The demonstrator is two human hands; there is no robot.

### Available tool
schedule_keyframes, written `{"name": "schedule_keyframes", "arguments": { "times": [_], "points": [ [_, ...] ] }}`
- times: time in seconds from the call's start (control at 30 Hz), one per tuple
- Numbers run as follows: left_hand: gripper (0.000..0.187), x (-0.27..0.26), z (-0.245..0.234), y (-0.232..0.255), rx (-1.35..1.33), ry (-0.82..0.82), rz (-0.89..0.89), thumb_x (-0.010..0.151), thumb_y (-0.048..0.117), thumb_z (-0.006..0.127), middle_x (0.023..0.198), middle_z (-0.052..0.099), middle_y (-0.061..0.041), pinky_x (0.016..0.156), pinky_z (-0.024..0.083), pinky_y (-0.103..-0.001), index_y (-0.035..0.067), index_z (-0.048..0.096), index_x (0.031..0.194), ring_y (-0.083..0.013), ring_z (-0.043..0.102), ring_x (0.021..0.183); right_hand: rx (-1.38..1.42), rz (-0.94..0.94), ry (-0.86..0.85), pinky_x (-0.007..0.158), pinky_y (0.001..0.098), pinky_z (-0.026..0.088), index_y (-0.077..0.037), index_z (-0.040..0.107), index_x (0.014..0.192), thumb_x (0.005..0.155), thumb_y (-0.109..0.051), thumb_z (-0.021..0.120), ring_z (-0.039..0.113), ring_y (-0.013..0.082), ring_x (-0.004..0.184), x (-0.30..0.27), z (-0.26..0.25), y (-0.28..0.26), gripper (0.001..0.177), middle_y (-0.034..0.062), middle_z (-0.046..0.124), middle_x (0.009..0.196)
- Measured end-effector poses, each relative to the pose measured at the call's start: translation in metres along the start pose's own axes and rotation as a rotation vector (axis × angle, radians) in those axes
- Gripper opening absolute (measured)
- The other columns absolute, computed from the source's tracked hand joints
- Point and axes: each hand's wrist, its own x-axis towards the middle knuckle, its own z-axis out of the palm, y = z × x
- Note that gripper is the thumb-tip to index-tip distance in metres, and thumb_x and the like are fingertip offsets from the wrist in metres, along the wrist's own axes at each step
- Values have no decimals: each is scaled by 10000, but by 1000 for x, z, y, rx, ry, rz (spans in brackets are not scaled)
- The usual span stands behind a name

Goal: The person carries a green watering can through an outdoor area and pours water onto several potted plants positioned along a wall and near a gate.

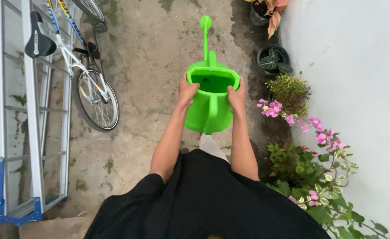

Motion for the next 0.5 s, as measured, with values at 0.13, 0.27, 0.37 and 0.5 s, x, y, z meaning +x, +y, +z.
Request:
{"name": "schedule_keyframes", "arguments": {
  "times": [0.13,0.27,0.37,0.5],
  "points": [
    [617,74,35,-8,-1,-3,-26,700,-134,599,1087,728,-100,843,571,-331,44,613,1290,-210,708,977,-132,-79,7,1085,362,459,-2,509,1416,882,27,602,607,269,1252,84,12,1,543,166,618,1349],
    [590,181,88,-8,-69,-24,-42,726,-117,571,1106,729,-98,885,579,-339,41,613,1293,-207,715,1003,-204,30,-26,1020,355,480,-10,501,1407,864,10,593,628,261,1187,184,22,-17,551,158,633,1292],
    [620,254,120,5,-24,14,60,708,-127,590,1135,744,-93,944,559,-332,40,638,1302,-199,717,1056,-245,9,-40,1017,358,483,-9,515,1404,858,11,601,641,263,1181,273,41,-34,553,164,656,1281],
    [694,328,151,25,-34,105,-21,721,-112,594,1155,713,-77,925,546,-331,77,574,1388,-193,689,1060,-215,-20,-69,1065,360,460,-14,439,1482,833,22,605,611,266,1256,374,61,-28,671,173,618,1370]
  ]
}}
